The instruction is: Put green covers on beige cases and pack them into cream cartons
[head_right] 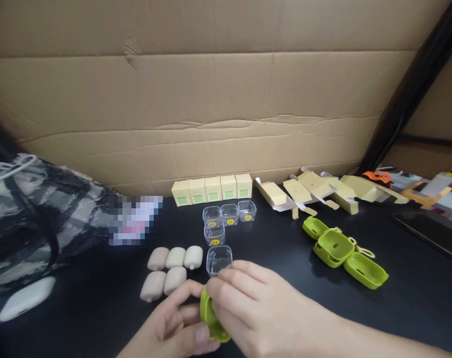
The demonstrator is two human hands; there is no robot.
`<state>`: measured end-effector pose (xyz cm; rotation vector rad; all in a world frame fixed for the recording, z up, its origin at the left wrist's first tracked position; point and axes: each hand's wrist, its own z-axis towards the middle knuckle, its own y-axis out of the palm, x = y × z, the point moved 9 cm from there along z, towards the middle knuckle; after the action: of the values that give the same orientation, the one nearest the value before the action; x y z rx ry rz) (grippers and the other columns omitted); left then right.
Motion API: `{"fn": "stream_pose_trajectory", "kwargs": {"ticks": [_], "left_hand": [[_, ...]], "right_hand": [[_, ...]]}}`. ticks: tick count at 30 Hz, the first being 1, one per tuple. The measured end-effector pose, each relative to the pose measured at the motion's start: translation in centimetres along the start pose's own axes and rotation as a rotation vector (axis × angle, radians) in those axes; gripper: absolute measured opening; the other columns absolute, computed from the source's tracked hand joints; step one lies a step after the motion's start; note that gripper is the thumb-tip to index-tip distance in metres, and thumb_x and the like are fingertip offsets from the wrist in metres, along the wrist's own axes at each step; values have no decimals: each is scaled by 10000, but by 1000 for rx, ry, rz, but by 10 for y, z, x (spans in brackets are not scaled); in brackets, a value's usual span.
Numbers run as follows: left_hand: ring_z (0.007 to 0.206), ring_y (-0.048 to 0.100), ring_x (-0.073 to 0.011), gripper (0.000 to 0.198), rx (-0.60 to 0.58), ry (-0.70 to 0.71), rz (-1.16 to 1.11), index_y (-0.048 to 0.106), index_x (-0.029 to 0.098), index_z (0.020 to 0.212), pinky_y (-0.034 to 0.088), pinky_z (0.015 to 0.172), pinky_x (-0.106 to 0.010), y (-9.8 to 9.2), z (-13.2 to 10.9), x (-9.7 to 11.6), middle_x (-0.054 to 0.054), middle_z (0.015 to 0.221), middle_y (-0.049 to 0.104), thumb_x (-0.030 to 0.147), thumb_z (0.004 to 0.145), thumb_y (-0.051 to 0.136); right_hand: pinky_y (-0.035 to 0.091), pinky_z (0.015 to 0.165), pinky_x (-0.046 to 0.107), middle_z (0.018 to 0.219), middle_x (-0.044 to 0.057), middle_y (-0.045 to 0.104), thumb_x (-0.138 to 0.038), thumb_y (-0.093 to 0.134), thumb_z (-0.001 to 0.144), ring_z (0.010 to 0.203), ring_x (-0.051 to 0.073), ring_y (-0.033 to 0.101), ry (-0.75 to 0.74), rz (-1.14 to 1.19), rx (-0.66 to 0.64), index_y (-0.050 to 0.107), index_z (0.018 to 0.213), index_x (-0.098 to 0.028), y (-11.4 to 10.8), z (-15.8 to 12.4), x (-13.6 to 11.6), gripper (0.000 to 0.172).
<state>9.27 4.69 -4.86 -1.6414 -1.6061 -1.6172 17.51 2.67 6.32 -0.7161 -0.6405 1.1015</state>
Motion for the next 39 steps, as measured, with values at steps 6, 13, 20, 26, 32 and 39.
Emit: {"fn": "stream_pose_trajectory", "kwargs": {"ticks": [6,13,20,26,32,39], "left_hand": [[919,721,-178,360,-79,-51,-96,659,215,1039,517,845,-296,14,-9,9,-9,925,762,313,722,799],[995,701,-234,384,-249,-13,-156,649,245,1159,471,950,-378,31,-17,28,-58,1116,726,331,794,728],[1087,661,-261,429,-349,-57,-133,597,251,1245,443,975,-371,37,-21,26,-88,1153,717,332,832,682],[1171,609,-246,414,-432,-20,-202,601,197,1229,399,1016,-353,41,-21,25,-123,1202,691,314,838,677],[1039,681,-178,327,-491,-39,-315,656,148,1137,452,948,-270,55,-22,28,-64,1085,748,267,832,672],[1010,698,-200,314,-569,48,-432,683,161,1092,470,934,-309,51,-14,13,-52,1055,760,273,801,723]], "right_hand": [[487,915,258,1078,82,651,-266,515,945,992,165,610,76,260,-27,624,1082,-162,-16,-2,14,203],[529,679,246,834,26,649,-347,536,925,719,121,616,847,1119,-39,668,988,-185,34,-31,63,218],[459,624,190,724,-19,603,-325,724,791,629,71,564,964,1597,-156,684,769,-159,68,-43,42,173],[381,535,188,689,-22,530,-287,743,742,585,73,473,892,1446,-35,532,661,-155,67,-39,47,262],[271,470,182,592,-65,399,-126,637,645,525,62,338,913,1281,-55,341,583,-197,62,-38,42,311],[239,477,191,572,-76,338,-85,536,609,530,69,304,875,1245,-110,294,565,-205,58,-39,36,274]]}}
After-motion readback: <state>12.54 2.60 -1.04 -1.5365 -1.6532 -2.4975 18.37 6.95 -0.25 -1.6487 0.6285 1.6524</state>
